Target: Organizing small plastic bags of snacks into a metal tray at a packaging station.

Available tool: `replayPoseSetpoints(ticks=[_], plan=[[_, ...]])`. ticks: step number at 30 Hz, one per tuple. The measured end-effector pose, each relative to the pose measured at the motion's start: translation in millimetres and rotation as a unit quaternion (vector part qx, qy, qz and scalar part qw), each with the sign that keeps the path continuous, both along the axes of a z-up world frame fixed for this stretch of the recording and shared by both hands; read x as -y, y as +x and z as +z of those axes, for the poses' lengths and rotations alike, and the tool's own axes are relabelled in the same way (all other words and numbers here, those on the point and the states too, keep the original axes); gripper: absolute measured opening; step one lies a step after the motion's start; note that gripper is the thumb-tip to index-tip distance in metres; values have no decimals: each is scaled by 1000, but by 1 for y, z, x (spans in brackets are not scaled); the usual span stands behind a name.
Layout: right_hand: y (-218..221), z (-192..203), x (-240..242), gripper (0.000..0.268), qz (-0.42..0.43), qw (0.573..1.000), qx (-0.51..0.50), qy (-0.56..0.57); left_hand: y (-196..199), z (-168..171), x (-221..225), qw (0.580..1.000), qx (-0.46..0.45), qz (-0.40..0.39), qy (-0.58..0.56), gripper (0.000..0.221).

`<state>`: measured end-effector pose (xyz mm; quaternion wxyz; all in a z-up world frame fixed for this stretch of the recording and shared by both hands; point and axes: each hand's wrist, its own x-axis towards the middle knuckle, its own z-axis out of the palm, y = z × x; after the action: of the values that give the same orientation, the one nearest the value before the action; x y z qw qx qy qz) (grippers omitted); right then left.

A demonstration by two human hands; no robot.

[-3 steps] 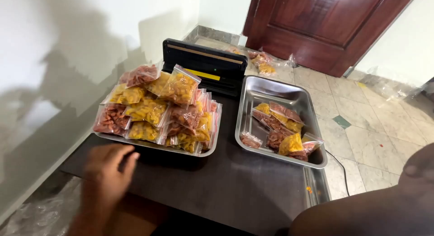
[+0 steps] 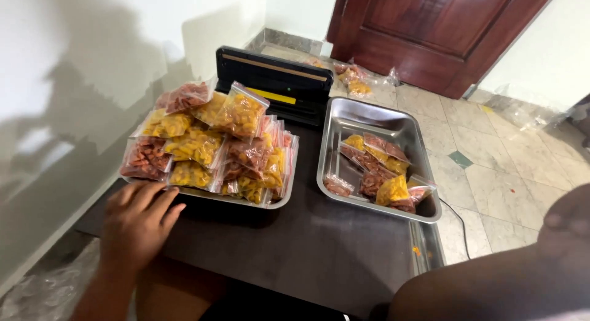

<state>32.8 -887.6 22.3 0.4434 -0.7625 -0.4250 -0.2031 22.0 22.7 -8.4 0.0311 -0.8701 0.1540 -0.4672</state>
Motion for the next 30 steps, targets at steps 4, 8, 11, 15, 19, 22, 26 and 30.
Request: replayPoseSetpoints(ticks=[4, 8, 11, 15, 19, 22, 26, 30], plan=[[-44, 93, -266, 17, -741, 669, -43, 35, 16, -2, 12, 997, -17, -75, -14, 24], [-7, 146, -336, 12, -471, 878, 32, 80, 23, -10, 14, 998, -39, -52, -6, 26], [-14, 196, -407, 18, -419, 903, -45, 87, 22, -14, 24, 999, -27, -19, -27, 25], [24, 194, -405, 33, -461, 858, -207, -95, 24, -18, 43, 999, -12, 22, -44, 29], [72, 147, -366, 53, -476, 827, -240, -179, 48, -44, 68, 996, 35, 47, -69, 28], [87, 122, -366, 65, -433, 795, -326, -273, 47, -36, 91, 996, 31, 58, -62, 35], [111, 90, -363, 82, -402, 749, -408, -332, 49, -38, 112, 995, 16, 46, -85, 34], [134, 65, -354, 81, -389, 719, -393, -421, 45, -48, 112, 991, 36, 26, -124, 30]])
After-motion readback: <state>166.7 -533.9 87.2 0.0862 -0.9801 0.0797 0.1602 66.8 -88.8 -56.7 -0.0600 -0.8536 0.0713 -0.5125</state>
